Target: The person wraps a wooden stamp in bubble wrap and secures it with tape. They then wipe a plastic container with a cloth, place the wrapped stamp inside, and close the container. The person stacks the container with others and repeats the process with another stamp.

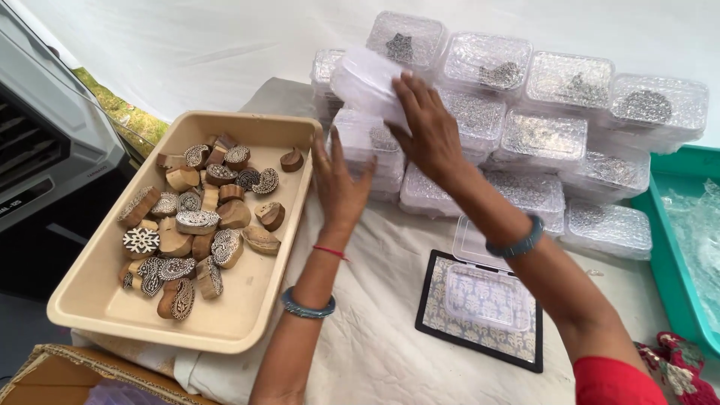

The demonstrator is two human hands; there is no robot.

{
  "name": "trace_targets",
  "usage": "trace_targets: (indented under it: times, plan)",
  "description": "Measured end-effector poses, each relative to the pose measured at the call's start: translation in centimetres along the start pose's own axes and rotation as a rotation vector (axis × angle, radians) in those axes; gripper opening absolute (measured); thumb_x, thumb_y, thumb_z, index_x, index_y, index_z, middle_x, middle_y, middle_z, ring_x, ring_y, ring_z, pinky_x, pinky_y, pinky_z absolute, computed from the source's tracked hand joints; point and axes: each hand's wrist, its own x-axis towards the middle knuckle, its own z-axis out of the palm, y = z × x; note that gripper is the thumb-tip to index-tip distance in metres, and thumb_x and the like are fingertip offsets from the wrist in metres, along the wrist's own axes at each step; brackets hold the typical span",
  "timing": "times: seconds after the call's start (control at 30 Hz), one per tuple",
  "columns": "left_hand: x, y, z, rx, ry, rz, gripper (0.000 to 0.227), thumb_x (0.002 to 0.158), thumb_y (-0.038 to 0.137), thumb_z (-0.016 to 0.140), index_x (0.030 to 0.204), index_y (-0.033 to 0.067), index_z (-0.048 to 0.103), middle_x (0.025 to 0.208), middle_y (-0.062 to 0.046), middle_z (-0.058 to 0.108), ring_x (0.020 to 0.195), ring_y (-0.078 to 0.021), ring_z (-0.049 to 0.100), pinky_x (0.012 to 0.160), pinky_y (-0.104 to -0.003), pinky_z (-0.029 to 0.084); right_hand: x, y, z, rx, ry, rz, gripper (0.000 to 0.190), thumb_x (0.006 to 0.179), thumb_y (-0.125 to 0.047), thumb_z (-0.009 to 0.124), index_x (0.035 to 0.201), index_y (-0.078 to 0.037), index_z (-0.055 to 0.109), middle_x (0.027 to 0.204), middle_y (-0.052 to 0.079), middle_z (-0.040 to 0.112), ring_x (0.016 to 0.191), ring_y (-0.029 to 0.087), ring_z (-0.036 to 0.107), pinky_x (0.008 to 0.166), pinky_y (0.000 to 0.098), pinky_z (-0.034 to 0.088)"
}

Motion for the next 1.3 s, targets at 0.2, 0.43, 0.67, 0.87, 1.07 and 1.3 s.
trace_targets:
  times: [0.2, 0.43, 0.67, 0.87, 1.07, 1.3]
  plan:
    - [0.2, -0.8, 4.5, 0.272, 0.136, 0.166, 0.097, 0.097, 0.055, 0.068, 0.167, 0.0148, 0.014, 0.169, -0.028, 0.008, 0.157, -0.0476, 0.015, 0.127, -0.056, 0.023, 4.1, 2.9, 3.7, -0.449, -0.035, -0.121, 0.072, 0.089, -0.031, 0.074, 0.15, -0.006, 0.046, 0.154, 0.02, 0.047, 0.139, 0.036, 0.051, 0.098, 0.0485, 0.055]
    - [0.0, -2.8, 5.7, 0.323, 0.143, 0.178, 0.101, 0.097, 0.053, 0.071, 0.169, 0.0192, 0.009, 0.174, -0.021, 0.003, 0.161, -0.0406, 0.016, 0.13, -0.054, 0.027, 3.8, 4.6, 4.8, -0.455, -0.304, -0.004, 0.045, 0.105, -0.027, 0.058, 0.144, -0.005, 0.054, 0.15, 0.014, 0.055, 0.133, 0.03, 0.055, 0.091, 0.049, 0.054]
    - [-0.6, -1.4, 4.5, 0.286, 0.097, 0.074, 0.106, 0.092, 0.057, 0.072, 0.167, 0.0174, 0.007, 0.173, -0.02, 0.002, 0.16, -0.0398, 0.012, 0.124, -0.057, 0.024, 4.2, 4.0, 3.6, -0.449, -0.259, 0.007, 0.048, 0.098, -0.028, 0.064, 0.141, -0.008, 0.058, 0.142, 0.014, 0.059, 0.127, 0.03, 0.056, 0.089, 0.048, 0.054]
    - [-1.6, -1.1, 3.7, 0.161, 0.156, 0.153, 0.105, 0.094, 0.053, 0.072, 0.169, 0.0156, 0.009, 0.173, -0.022, 0.004, 0.161, -0.0397, 0.013, 0.129, -0.056, 0.025, 3.6, 4.5, 4.3, -0.631, -0.223, -0.091, 0.045, 0.096, -0.033, 0.069, 0.136, -0.011, 0.064, 0.125, 0.007, 0.067, 0.117, 0.025, 0.06, 0.082, 0.0437, 0.05]
    - [-2.7, -1.2, 4.0, 0.249, 0.059, 0.105, 0.093, 0.099, 0.04, 0.069, 0.169, 0.018, 0.012, 0.176, -0.018, 0.005, 0.162, -0.0365, 0.016, 0.128, -0.054, 0.025, 3.4, 3.6, 3.6, -0.696, -0.296, -0.061, 0.048, 0.101, -0.029, 0.068, 0.144, -0.007, 0.061, 0.127, 0.008, 0.067, 0.121, 0.025, 0.058, 0.087, 0.0442, 0.049]
    - [-3.3, -0.7, 2.2, 0.236, 0.061, 0.114, 0.085, 0.101, 0.035, 0.064, 0.166, 0.0121, 0.014, 0.173, -0.017, 0.01, 0.16, -0.036, 0.018, 0.127, -0.053, 0.025, 1.3, 2.8, -0.3, -0.458, -0.142, -0.095, 0.057, 0.093, -0.031, 0.073, 0.143, -0.008, 0.058, 0.138, 0.014, 0.062, 0.122, 0.028, 0.056, 0.094, 0.0467, 0.046]
